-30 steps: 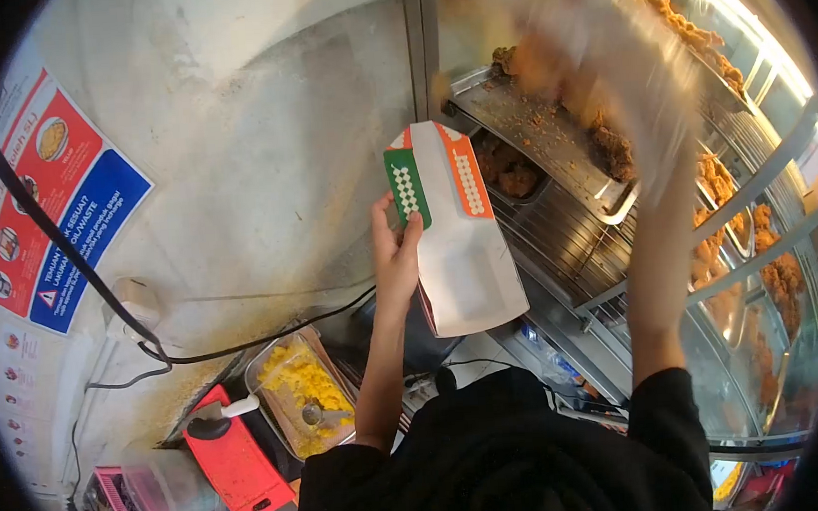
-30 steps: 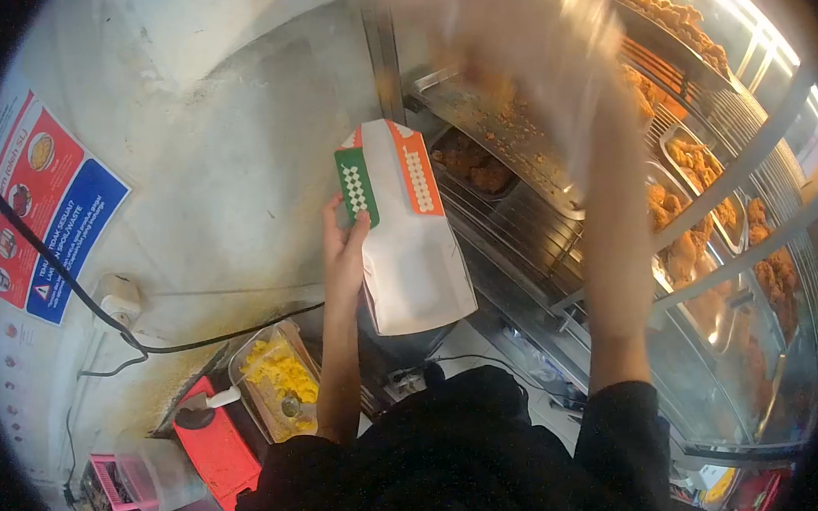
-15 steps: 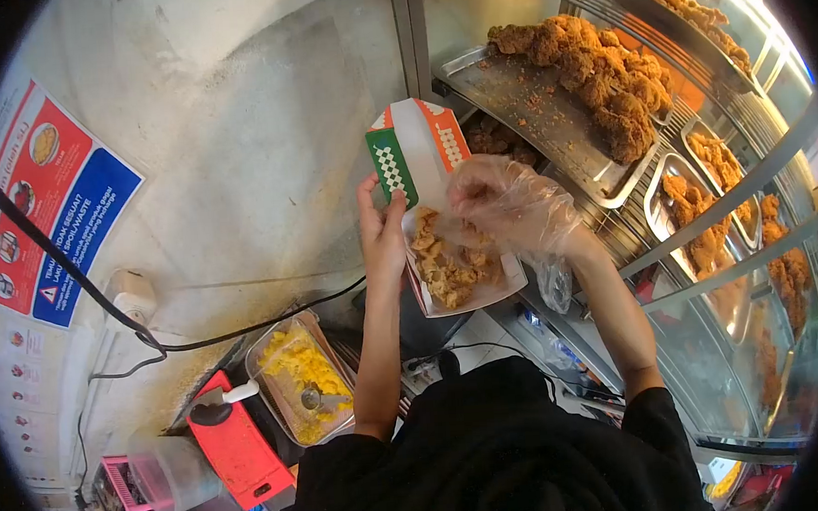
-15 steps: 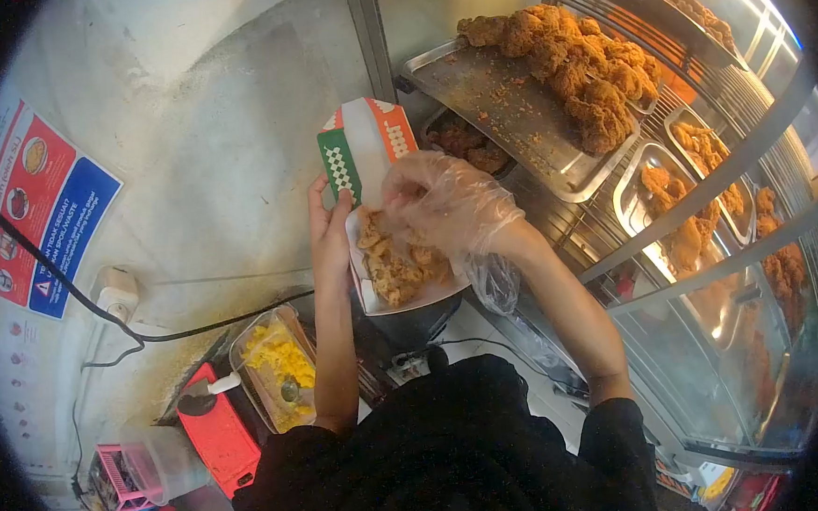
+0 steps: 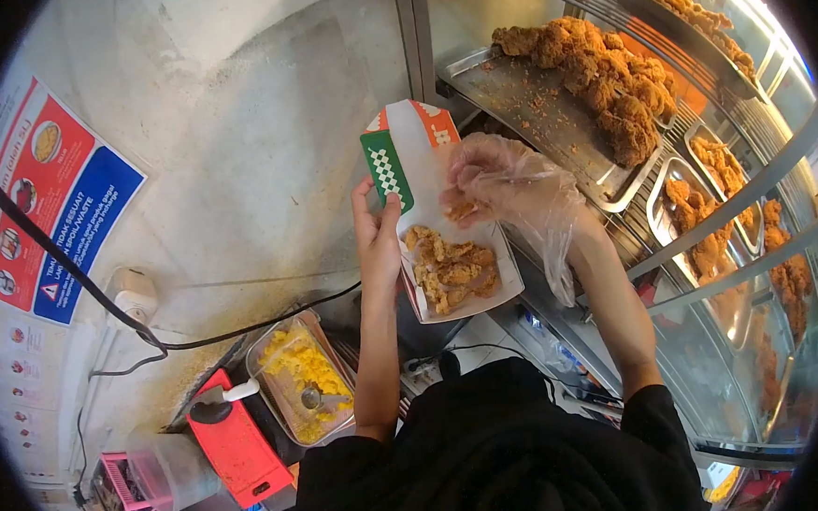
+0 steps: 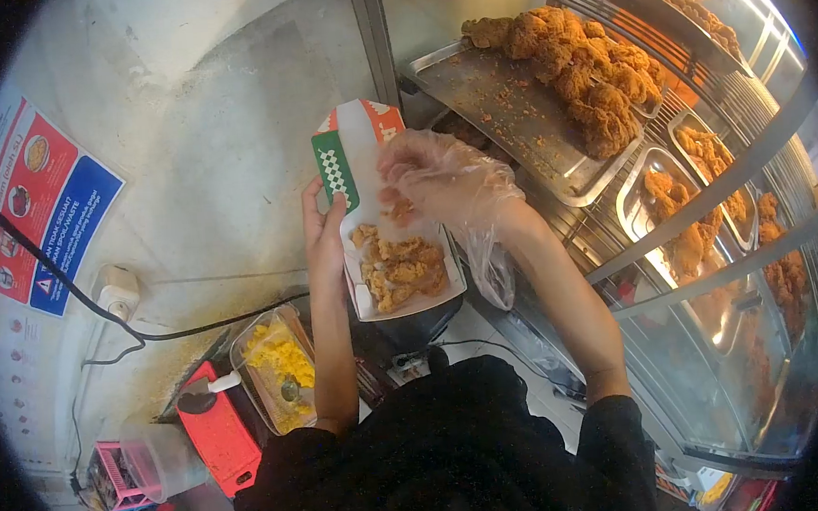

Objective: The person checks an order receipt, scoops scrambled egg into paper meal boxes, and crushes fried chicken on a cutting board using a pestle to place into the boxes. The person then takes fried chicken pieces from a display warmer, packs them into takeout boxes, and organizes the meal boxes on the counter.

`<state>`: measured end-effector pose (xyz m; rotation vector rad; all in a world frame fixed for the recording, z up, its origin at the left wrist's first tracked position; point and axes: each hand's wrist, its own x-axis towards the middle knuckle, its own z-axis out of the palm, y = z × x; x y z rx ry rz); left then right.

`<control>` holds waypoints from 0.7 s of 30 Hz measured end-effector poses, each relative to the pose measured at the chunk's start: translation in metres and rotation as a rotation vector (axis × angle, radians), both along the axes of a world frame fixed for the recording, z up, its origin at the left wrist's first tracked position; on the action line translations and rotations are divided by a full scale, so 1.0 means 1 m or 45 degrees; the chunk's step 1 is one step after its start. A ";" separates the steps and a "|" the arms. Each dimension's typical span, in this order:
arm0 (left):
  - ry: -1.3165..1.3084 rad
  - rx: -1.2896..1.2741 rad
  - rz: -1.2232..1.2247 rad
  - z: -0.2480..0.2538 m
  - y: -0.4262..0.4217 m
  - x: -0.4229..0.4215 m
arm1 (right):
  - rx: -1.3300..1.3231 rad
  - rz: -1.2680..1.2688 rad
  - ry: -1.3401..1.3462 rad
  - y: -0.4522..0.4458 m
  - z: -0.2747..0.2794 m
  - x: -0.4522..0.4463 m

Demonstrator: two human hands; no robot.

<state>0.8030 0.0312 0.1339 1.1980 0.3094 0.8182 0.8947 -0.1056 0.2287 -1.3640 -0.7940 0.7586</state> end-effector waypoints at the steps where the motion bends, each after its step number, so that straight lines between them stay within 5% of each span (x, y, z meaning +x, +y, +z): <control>1: -0.006 -0.017 0.008 0.000 0.000 0.000 | -0.004 -0.080 -0.078 -0.001 0.002 0.002; 6: -0.036 -0.002 -0.044 0.000 -0.001 -0.014 | -0.347 -0.475 -0.824 -0.005 0.002 0.018; 7: -0.037 0.009 -0.055 0.000 -0.005 -0.018 | -0.567 -0.313 -0.781 -0.004 0.006 0.012; 16: 0.093 -0.025 0.223 -0.091 -0.064 -0.085 | -0.299 -0.358 -0.627 -0.007 -0.107 -0.038; 21: 0.211 -0.063 0.517 -0.117 -0.118 -0.132 | -0.232 0.042 -0.501 -0.030 -0.134 -0.058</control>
